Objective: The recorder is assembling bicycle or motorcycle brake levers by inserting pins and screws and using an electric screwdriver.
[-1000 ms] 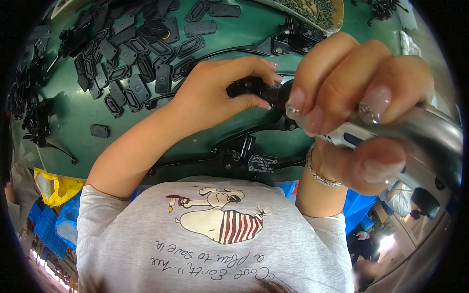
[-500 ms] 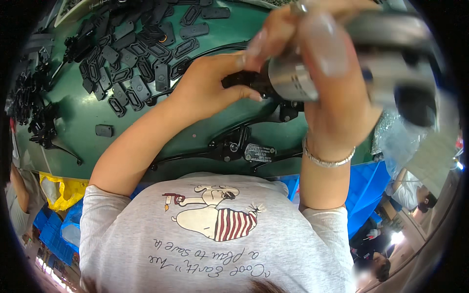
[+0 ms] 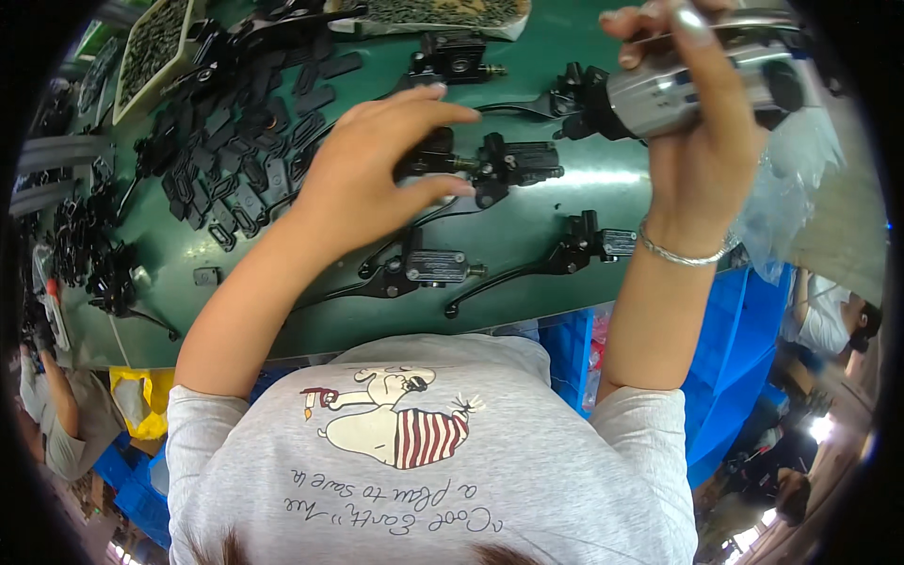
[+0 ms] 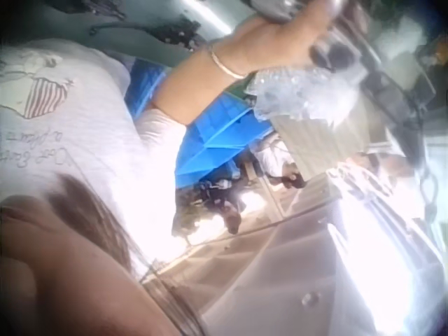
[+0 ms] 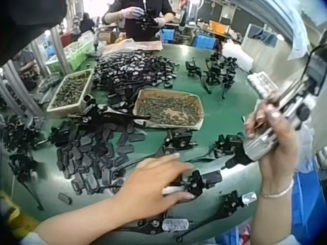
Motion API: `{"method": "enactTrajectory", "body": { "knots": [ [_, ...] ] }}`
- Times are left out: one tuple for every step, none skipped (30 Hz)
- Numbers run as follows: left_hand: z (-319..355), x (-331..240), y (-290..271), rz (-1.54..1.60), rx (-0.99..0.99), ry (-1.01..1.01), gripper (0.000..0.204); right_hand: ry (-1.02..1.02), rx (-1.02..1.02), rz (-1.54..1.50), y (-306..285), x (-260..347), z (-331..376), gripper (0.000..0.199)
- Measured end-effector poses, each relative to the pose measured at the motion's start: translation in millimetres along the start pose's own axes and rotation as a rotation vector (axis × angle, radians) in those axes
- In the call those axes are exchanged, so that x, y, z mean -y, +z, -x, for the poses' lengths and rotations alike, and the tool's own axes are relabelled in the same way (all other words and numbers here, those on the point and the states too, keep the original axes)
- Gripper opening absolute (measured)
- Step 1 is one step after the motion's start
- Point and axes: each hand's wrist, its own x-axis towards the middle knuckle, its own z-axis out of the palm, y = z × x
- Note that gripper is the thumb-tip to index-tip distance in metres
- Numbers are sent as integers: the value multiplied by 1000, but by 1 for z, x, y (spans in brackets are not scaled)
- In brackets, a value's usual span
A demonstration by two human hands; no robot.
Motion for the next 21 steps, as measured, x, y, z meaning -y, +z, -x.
{"method": "enactTrajectory", "body": {
  "knots": [
    [-4, -4, 4, -88, -16, 70, 41, -3, -6, -8, -4, -7, 3, 22],
    [-7, -5, 11, -95, -9, 70, 41, 11, 0, -43, -5, -15, 5, 21],
    [-8, -5, 20, -85, -28, 66, 38, 25, 6, -80, -6, -22, 6, 21],
    [-11, -6, 28, -66, -44, 70, 34, 38, 6, -105, -7, -23, 8, 21],
    [-13, -7, 33, -47, -60, 72, 30, 37, -5, -105, -8, -24, 8, 21],
    [-14, -7, 37, -46, -50, 74, 30, 28, 29, -98, -8, -25, 7, 21],
    [-13, -7, 39, -78, -40, 54, 28, 20, 64, -93, -8, -26, 6, 21],
    [-13, -7, 40, -112, -30, 33, 27, 13, 100, -90, -9, -28, 5, 21],
    [-13, -8, 42, -142, -20, 15, 25, 15, 90, -89, -11, -28, 5, 21],
    [-13, -10, 44, -138, -10, 16, 25, 16, 96, -105, -13, -28, 5, 21],
    [-14, -11, 45, -131, -21, 19, 21, 18, 103, -122, -14, -27, 6, 22],
    [-14, -12, 46, -124, -31, 22, 18, 18, 110, -139, -16, -27, 6, 23],
    [-15, -13, 47, -116, -42, 25, 14, 21, 102, -137, -18, -27, 7, 23],
    [-15, -13, 48, -117, -38, 20, 14, 22, 120, -142, -20, -28, 7, 23],
    [-15, -12, 49, -122, -47, 22, 13, 22, 137, -145, -21, -29, 7, 23],
    [-15, -12, 50, -127, -56, 24, 11, 21, 154, -147, -22, -30, 7, 23],
    [-15, -12, 51, -131, -65, 28, 10, 24, 152, -148, -23, -30, 7, 23],
    [-15, -12, 51, -129, -61, 27, 10, 29, 154, -144, -23, -31, 7, 23],
    [-15, -12, 51, -133, -67, 28, 10, 34, 158, -139, -22, -32, 8, 23],
    [-14, -12, 52, -136, -73, 29, 9, 38, 161, -134, -21, -32, 8, 23],
    [-14, -11, 52, -139, -80, 31, 9, 40, 159, -134, -20, -32, 8, 23]
  ]
}}
